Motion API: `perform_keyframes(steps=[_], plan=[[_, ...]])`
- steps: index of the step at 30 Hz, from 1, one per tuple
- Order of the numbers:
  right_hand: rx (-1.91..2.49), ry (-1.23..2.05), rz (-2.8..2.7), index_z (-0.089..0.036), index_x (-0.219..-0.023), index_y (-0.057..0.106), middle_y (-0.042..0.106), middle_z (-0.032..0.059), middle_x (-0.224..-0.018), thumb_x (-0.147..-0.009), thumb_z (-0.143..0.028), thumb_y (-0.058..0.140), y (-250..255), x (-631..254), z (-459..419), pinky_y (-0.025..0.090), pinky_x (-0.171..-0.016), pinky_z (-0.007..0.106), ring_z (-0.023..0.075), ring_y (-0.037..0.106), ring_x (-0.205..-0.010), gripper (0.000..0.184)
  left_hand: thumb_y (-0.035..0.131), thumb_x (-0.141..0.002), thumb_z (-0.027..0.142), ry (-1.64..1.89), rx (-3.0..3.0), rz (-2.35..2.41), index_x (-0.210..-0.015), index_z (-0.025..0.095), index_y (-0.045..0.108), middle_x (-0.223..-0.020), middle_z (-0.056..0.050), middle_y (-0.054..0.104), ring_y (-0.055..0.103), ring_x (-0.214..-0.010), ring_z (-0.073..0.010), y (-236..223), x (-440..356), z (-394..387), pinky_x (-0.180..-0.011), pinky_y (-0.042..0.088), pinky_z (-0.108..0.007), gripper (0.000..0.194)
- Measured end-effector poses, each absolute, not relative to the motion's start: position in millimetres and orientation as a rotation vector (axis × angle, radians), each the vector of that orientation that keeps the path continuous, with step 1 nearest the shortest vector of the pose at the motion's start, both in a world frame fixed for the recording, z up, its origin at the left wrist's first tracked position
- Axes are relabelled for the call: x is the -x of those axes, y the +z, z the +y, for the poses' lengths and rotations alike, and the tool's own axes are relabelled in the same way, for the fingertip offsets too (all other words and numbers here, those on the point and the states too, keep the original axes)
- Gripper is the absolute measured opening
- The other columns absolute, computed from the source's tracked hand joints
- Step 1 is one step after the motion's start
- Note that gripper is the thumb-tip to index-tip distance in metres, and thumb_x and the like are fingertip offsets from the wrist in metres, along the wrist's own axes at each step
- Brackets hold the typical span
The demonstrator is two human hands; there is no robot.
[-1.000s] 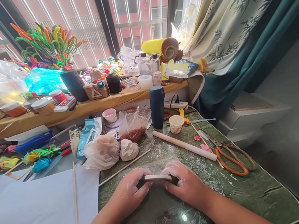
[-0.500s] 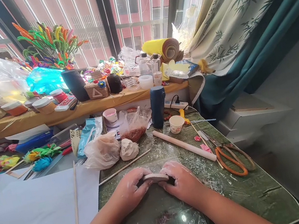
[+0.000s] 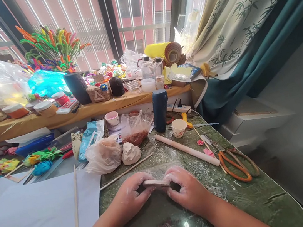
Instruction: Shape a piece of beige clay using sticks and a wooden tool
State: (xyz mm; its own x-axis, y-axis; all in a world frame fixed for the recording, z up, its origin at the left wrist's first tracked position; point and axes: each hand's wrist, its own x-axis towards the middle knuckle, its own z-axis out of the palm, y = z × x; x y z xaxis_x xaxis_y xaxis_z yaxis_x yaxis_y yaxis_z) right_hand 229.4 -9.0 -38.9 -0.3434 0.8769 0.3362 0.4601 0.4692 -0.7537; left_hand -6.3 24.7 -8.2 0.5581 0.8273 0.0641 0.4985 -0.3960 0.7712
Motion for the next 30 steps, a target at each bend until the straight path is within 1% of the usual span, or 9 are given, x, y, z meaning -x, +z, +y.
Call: perform_keyframes(steps=[2,6,9,12,14,17,20,26,30], plan=[[1.093,0.722,-1.870,-0.025,-0.095,0.063,0.066,0.0039,-0.098,-0.091,-0.019,0.061,-38.9,-231.9,-9.3,0.049,-0.086,0.035,0.0217,0.061,-0.093,0.007,0.060,-0.087,0.022,0.575,-2.074,1.063,-0.098,0.021,0.071,-0.096,-0.004,0.075,0.067,-0.087,-0.0212,-7.5,5.8,24.5,-0.080,0.052,-0.030,0.016],[1.121,0.762,-1.819,-0.025,-0.097,0.064,0.066,0.0036,-0.096,-0.093,-0.020,0.058,-36.8,-235.9,-11.9,0.050,-0.081,0.033,0.0210,0.061,-0.089,0.008,0.063,-0.087,0.024,0.587,-2.087,1.055,-0.101,0.021,0.072,-0.099,-0.004,0.076,0.068,-0.089,-0.0215,-5.7,6.4,23.2,-0.080,0.051,-0.030,0.017],[1.043,0.750,-1.858,-0.026,-0.103,0.064,0.066,0.0039,-0.098,-0.095,-0.020,0.057,-35.1,-235.7,-15.0,0.049,-0.085,0.034,0.0218,0.061,-0.093,0.012,0.058,-0.091,0.025,0.608,-2.083,1.014,-0.102,0.022,0.072,-0.100,-0.004,0.076,0.068,-0.090,-0.0212,-5.4,7.2,22.9,-0.082,0.051,-0.030,0.018],[1.096,0.730,-1.876,-0.025,-0.111,0.063,0.066,0.0050,-0.102,-0.090,-0.021,0.065,-35.8,-232.3,-14.3,0.048,-0.090,0.038,0.0238,0.061,-0.098,0.021,0.058,-0.091,0.022,0.599,-2.098,1.050,-0.101,0.022,0.072,-0.099,-0.004,0.076,0.068,-0.090,-0.0213,-8.1,7.2,24.0,-0.082,0.051,-0.029,0.017],[1.194,0.749,-1.916,-0.025,-0.109,0.063,0.066,0.0053,-0.105,-0.084,-0.024,0.074,-36.9,-229.2,-11.4,0.048,-0.091,0.040,0.0255,0.060,-0.100,0.027,0.060,-0.090,0.022,0.578,-2.108,1.064,-0.101,0.022,0.072,-0.098,-0.003,0.075,0.068,-0.089,-0.0211,-10.4,7.1,24.7,-0.080,0.050,-0.029,0.016],[1.271,0.758,-2.026,-0.024,-0.095,0.065,0.065,0.0042,-0.105,-0.081,-0.025,0.078,-37.5,-225.9,-7.5,0.047,-0.091,0.041,0.0265,0.058,-0.101,0.019,0.061,-0.089,0.021,0.568,-2.104,1.061,-0.100,0.022,0.072,-0.097,-0.003,0.075,0.067,-0.087,-0.0206,-10.9,6.6,24.6,-0.078,0.050,-0.029,0.016],[1.232,0.729,-2.081,-0.024,-0.087,0.064,0.066,0.0031,-0.101,-0.087,-0.022,0.072,-37.0,-226.0,-7.3,0.046,-0.089,0.039,0.0248,0.058,-0.099,0.008,0.061,-0.087,0.019,0.579,-2.080,1.032,-0.100,0.022,0.072,-0.096,-0.002,0.075,0.067,-0.087,-0.0199,-8.0,5.5,23.7,-0.079,0.049,-0.028,0.017],[1.190,0.791,-1.886,-0.024,-0.089,0.065,0.066,0.0010,-0.088,-0.087,-0.018,0.065,-35.8,-231.8,-11.0,0.048,-0.079,0.032,0.0206,0.061,-0.086,0.007,0.061,-0.088,0.024,0.575,-2.086,1.043,-0.089,0.021,0.072,-0.087,-0.003,0.073,0.064,-0.079,-0.0196,-6.1,4.9,23.8,-0.072,0.049,-0.027,0.012],[1.136,0.784,-1.799,-0.025,-0.093,0.065,0.068,0.0020,-0.092,-0.087,-0.015,0.063,-35.3,-232.0,-12.9,0.049,-0.084,0.033,0.0212,0.063,-0.089,0.012,0.062,-0.087,0.025,0.564,-2.083,1.074,-0.096,0.021,0.072,-0.094,-0.003,0.075,0.066,-0.084,-0.0207,-5.9,5.8,23.3,-0.076,0.050,-0.028,0.014]])
